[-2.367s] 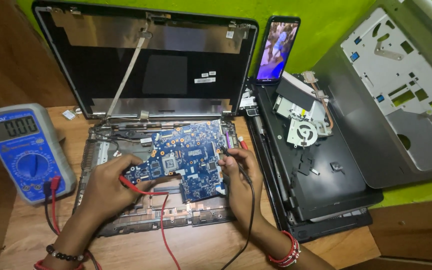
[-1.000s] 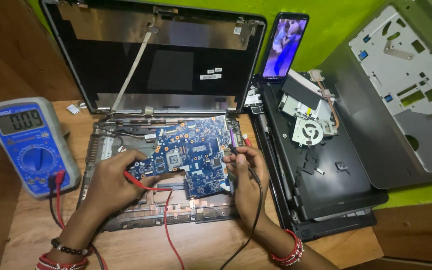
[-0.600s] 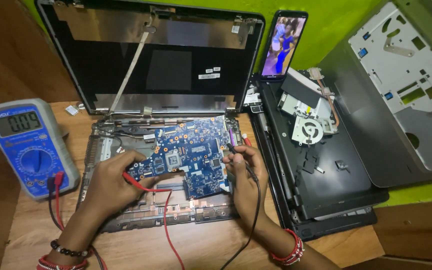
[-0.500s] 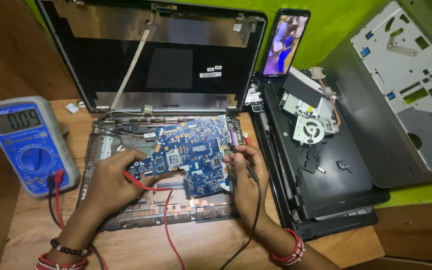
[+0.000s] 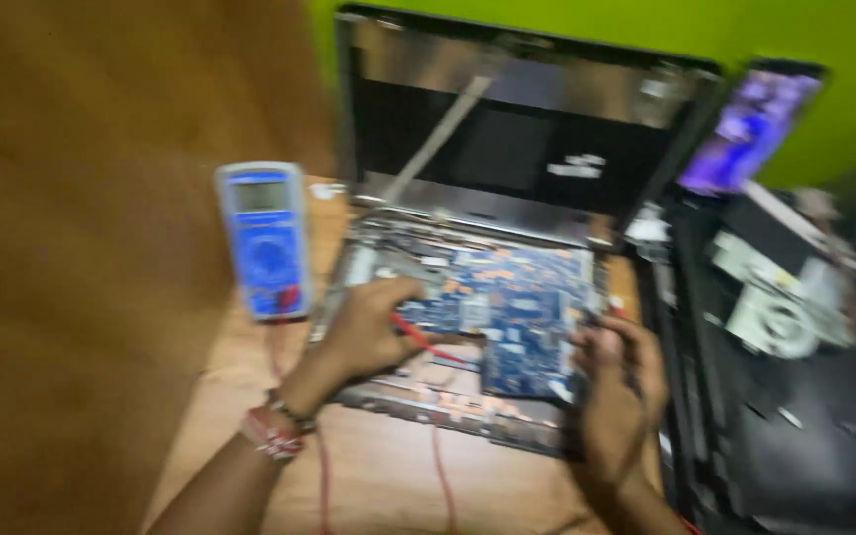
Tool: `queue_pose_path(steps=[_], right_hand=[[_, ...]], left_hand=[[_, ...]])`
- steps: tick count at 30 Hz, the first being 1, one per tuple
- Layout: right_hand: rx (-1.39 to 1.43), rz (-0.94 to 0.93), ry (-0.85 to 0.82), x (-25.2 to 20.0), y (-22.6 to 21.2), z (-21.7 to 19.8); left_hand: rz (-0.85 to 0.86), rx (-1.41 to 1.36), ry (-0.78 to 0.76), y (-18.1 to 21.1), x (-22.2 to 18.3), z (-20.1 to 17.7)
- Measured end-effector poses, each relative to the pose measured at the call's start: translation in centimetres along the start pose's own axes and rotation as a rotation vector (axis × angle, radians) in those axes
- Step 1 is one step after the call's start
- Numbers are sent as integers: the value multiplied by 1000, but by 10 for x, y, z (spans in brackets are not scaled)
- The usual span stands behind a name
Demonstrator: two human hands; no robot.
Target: Testing electrical components on a laptop motherboard using a digital multimeter to diagnose issues.
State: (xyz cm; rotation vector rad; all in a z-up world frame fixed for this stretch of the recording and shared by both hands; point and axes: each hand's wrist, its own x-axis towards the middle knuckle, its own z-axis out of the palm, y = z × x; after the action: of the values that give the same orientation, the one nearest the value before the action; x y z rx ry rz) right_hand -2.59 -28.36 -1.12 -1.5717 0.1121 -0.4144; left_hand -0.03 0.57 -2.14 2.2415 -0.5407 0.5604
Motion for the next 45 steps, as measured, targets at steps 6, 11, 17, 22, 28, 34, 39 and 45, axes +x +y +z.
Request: queue_pose_path(steps=[6, 11, 17, 22, 28, 34, 39, 45], right_hand=[[-11, 68, 7, -5, -23, 7], [41, 83, 1, -5, -25, 6], [14, 71, -4, -6, -31, 7], [42, 62, -1, -4, -21, 4], [63, 66, 12, -2, -11, 5], [27, 51, 91, 2, -1, 4], [36, 39, 98, 3, -12, 6], [135, 69, 74, -2, -23, 9]], left_hand=[[-104, 18, -159, 19, 8, -14], [-89, 1, -159, 18, 8, -14], [-76, -4, -149, 15, 7, -12], [-35, 0, -135, 11, 6, -9], [-70, 1, -142, 13, 7, -12], [3, -48, -76, 2, 2, -1], [-89, -101, -102, 13, 11, -9], [-133, -78, -125, 15, 8, -11]])
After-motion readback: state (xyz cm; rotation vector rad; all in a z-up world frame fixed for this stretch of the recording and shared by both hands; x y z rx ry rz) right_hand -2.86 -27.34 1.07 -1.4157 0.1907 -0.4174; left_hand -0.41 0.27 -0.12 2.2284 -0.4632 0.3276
